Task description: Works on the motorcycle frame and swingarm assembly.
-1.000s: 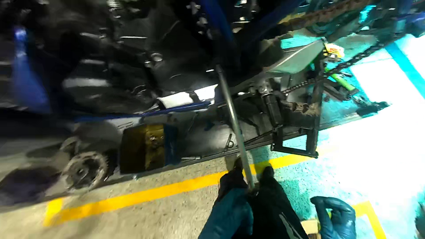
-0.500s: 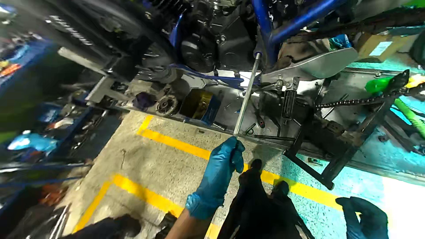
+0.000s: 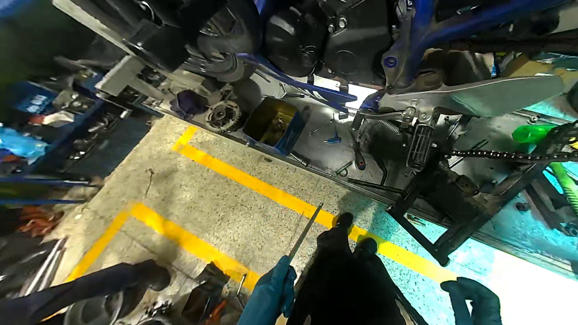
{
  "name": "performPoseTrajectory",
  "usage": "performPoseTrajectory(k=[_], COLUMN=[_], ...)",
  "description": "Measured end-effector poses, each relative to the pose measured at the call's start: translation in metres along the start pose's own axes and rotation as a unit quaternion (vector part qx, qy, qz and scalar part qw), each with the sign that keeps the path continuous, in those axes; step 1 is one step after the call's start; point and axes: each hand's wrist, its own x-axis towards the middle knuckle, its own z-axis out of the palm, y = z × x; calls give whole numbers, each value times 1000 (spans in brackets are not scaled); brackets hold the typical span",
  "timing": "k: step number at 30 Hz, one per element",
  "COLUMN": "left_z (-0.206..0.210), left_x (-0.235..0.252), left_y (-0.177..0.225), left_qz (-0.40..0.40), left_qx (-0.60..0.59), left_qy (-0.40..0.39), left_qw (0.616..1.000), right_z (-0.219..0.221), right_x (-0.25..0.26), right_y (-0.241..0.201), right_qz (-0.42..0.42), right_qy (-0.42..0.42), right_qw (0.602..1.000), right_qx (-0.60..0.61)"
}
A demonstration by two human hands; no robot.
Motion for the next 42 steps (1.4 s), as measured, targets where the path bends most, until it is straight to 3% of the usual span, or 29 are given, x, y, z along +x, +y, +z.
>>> performPoseTrajectory(k=[3, 6, 10, 12, 14, 15, 16, 17, 21, 27, 38, 40, 42], left_z=[-12, -22, -3, 4, -3, 10, 22, 25, 4, 11, 16, 16, 27], left_x=[20, 47, 78, 102, 168, 169, 173, 185, 256, 311, 325, 317, 283], left_y=[11, 30, 72, 85, 58, 78, 98, 104, 54, 33, 26, 23, 42], left_qz=[9, 90, 132, 149, 331, 220, 98, 38, 93, 73, 54, 62, 10], left_qx=[-2, 6, 44, 66, 2, 52, 125, 181, 266, 317, 254, 259, 292], left_qy=[9, -8, -18, -69, -151, -63, 3, 17, -13, 18, 35, 62, 82], left_qw=[1000, 996, 990, 984, 931, 972, 987, 983, 959, 945, 965, 962, 953], right_z=[7, 18, 34, 39, 42, 43, 42, 41, 39, 47, 46, 42, 34], right_x=[8, 13, 15, 13, 10, 8, 7, 5, -6, -13, -14, -21, -29], right_y=[-12, -21, -40, -45, -49, -52, -55, -57, -60, -64, -61, -59, -53], right_qz=[12, 26, 44, 45, 47, 48, 48, 47, 69, 77, 90, 99, 100], right_qy=[7, 11, 20, 30, 39, 45, 51, 55, 64, 46, 35, 41, 46], right_qw=[1000, 999, 998, 997, 995, 993, 992, 991, 988, 987, 986, 985, 984], right_qx=[-22, -21, -43, -58, -80, -93, -105, -114, -124, -134, -135, -136, -141])
